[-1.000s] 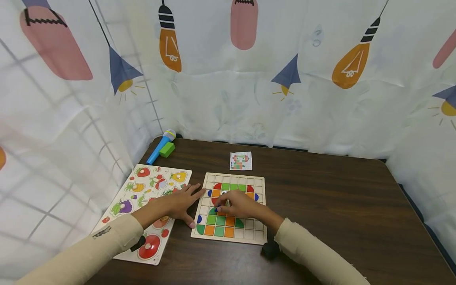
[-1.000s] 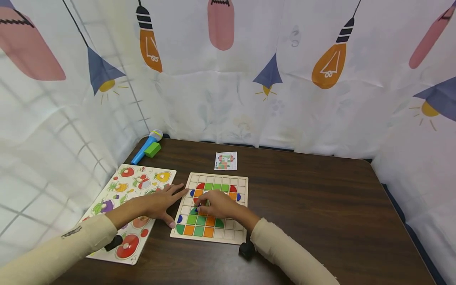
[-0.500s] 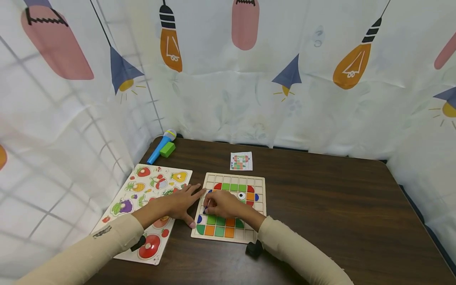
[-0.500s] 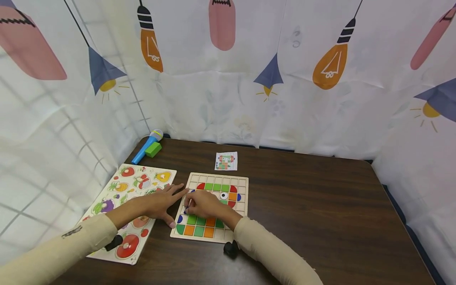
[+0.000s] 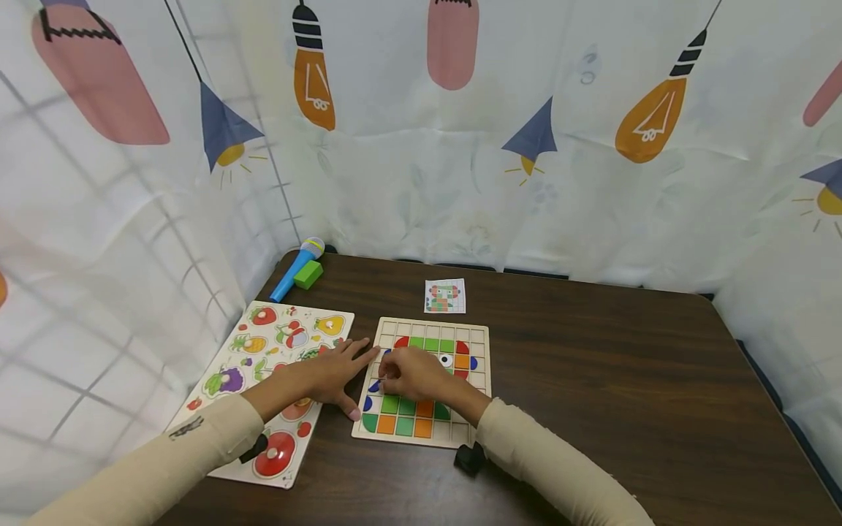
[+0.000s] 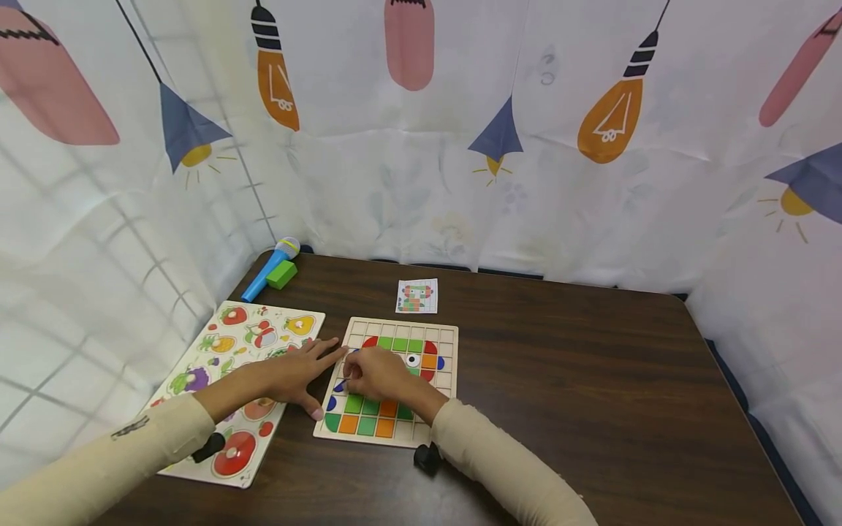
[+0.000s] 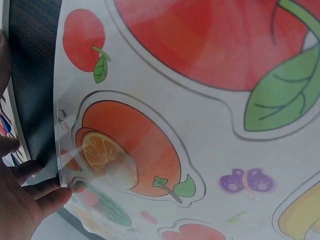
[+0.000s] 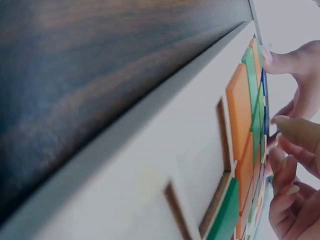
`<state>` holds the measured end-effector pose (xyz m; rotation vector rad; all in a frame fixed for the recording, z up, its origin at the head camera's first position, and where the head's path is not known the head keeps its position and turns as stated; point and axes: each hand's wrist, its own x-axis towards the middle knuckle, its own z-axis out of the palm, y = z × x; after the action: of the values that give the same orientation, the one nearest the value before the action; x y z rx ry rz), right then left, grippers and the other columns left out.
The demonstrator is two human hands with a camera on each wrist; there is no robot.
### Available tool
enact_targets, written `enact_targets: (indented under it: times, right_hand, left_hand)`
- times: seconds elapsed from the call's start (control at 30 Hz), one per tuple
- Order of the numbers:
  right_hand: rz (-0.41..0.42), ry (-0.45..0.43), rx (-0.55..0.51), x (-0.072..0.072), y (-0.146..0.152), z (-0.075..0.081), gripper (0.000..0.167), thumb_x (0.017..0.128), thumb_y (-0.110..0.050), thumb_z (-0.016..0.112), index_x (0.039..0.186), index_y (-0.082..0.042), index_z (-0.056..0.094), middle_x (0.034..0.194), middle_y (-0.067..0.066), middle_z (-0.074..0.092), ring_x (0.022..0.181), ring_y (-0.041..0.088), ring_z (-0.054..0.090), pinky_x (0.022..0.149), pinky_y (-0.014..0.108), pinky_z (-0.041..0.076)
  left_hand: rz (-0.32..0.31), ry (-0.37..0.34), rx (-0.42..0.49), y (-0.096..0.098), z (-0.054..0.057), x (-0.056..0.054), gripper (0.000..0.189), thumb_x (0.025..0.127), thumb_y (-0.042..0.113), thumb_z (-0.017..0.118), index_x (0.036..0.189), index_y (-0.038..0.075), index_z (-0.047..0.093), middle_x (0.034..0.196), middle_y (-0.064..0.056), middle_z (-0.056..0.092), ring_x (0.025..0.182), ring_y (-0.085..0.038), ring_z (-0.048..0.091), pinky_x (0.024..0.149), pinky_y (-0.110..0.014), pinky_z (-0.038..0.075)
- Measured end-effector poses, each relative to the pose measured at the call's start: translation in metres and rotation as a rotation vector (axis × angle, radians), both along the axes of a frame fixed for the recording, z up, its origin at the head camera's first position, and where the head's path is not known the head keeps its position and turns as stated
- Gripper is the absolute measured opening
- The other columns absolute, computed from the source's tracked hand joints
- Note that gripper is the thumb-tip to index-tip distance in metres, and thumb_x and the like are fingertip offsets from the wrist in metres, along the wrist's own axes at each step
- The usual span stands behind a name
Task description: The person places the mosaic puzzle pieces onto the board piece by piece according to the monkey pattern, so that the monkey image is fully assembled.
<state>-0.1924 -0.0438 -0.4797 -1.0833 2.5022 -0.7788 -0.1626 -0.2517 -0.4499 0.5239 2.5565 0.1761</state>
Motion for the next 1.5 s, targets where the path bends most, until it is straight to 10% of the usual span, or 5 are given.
enact_targets:
  times: [0.77, 1.17, 1.5]
  right_hand:
    - [-0.054, 0.088, 0.048, 0.003, 0.000, 0.007, 0.025, 0.092, -0.041, 0.073, 0.105, -0.020, 0.077, 0.077, -0.013, 0.064, 0.067, 0.003, 0.054, 0.060, 0.019, 0.044]
    - [-0.158, 0.303, -0.002, 0.001, 0.093, 0.030, 0.054, 0.092, -0.062, 0.059, 0.114, -0.015, 0.074, 0.102, -0.001, 0.072, 0.089, 0.016, 0.067, 0.071, 0.031, 0.052]
    - [-0.301, 0.535, 0.140, 0.007, 0.185, 0.029, 0.060, 0.084, -0.069, 0.066, 0.117, -0.019, 0.074, 0.101, -0.001, 0.070, 0.068, 0.009, 0.059, 0.050, 0.021, 0.038]
  left_hand:
    - [-0.013, 0.005, 0.007, -0.001, 0.002, 0.000, 0.116, 0.072, 0.062, 0.080, 0.161, 0.014, 0.022, 0.166, -0.020, 0.017, 0.148, -0.055, 0.017, 0.113, -0.069, 0.027]
    - [0.026, -0.017, -0.012, 0.001, -0.003, -0.002, 0.119, 0.068, 0.063, 0.082, 0.161, 0.020, 0.021, 0.167, -0.016, 0.016, 0.152, -0.047, 0.014, 0.113, -0.068, 0.028]
    - [0.028, -0.008, -0.003, 0.003, -0.002, 0.000, 0.118, 0.069, 0.061, 0.083, 0.161, 0.018, 0.023, 0.166, -0.017, 0.017, 0.152, -0.047, 0.016, 0.111, -0.069, 0.031]
